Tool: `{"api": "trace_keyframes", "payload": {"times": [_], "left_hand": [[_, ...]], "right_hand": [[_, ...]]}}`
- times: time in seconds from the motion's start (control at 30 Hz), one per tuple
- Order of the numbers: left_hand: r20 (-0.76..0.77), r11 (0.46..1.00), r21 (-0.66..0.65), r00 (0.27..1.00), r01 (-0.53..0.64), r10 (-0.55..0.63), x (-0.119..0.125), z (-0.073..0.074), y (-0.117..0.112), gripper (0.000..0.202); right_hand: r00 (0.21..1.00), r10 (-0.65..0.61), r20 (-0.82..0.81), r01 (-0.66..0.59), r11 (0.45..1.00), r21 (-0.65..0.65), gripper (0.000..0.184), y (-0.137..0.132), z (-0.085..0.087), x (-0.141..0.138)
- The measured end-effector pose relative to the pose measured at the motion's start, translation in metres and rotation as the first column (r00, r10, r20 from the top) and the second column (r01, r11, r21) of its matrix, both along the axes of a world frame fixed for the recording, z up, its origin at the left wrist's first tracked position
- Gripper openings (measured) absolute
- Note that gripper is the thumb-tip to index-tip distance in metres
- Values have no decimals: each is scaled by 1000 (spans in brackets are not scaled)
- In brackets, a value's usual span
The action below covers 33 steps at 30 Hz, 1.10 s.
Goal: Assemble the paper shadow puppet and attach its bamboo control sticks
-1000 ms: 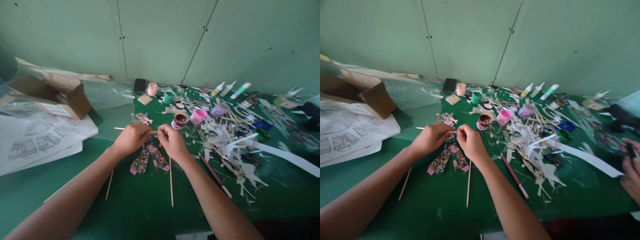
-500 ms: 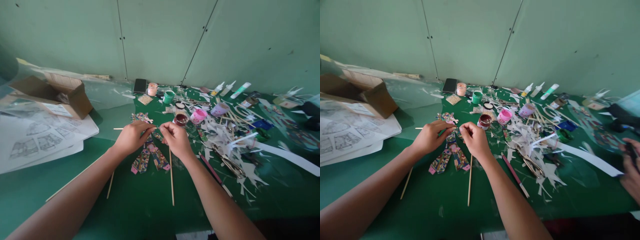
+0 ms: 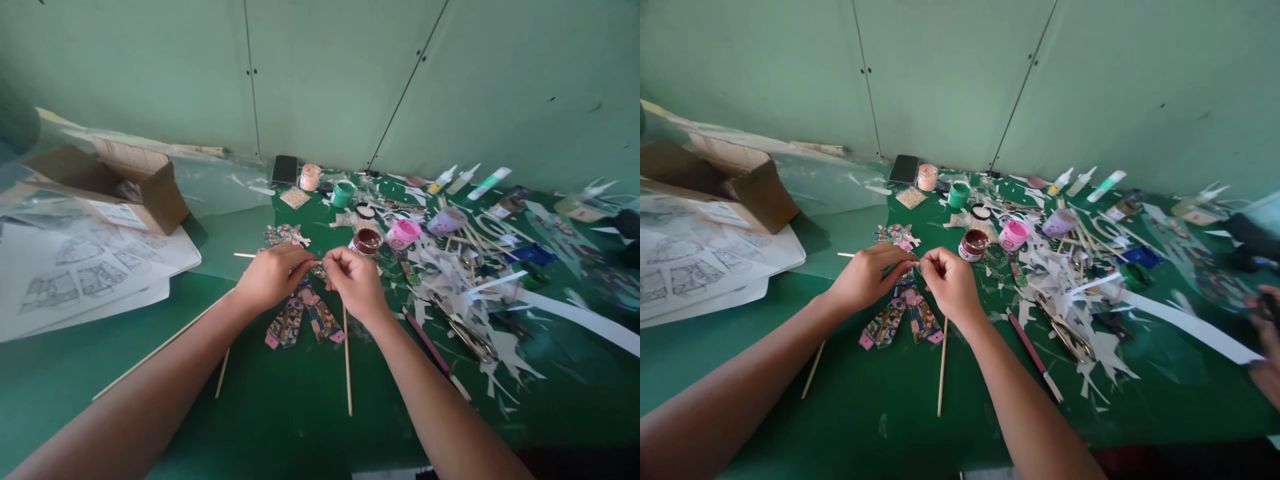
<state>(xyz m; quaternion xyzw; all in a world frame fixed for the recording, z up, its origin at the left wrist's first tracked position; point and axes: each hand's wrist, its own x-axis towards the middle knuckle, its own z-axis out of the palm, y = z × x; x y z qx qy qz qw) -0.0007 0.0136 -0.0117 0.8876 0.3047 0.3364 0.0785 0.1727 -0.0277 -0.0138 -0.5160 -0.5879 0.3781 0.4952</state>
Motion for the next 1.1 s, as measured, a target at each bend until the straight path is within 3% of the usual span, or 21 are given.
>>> {"api": "trace_keyframes", "payload": {"times": [0.27, 0.7, 0.8, 0.87, 0.97, 1.1], "left_hand": [[161, 997, -28, 984, -68, 71, 6, -7, -6, 14], [132, 996, -66, 989, -62, 71, 4, -6, -3, 17], [127, 993, -69, 987, -92, 101, 1, -5, -1, 17], [122, 990, -78, 984, -120, 129, 0, -4, 1, 18], [111, 983, -104, 980, -153, 164, -1, -2, 1, 20], [86, 979, -139, 983, -149, 162, -1, -1, 0, 21]], "right_hand": [[1000, -23, -20, 24, 999, 40, 22, -1, 0, -2], [997, -53, 56, 48, 995, 89, 23, 1, 4, 7], [982, -54, 179, 39, 996, 86, 17, 3, 1, 13], [936, -16, 352, 2, 999, 41, 12, 5, 1, 18], [800, 86, 594, -53, 996, -72, 10, 5, 5, 25], [700, 218, 680, -136, 976, -172, 10, 2, 15, 28]]}}
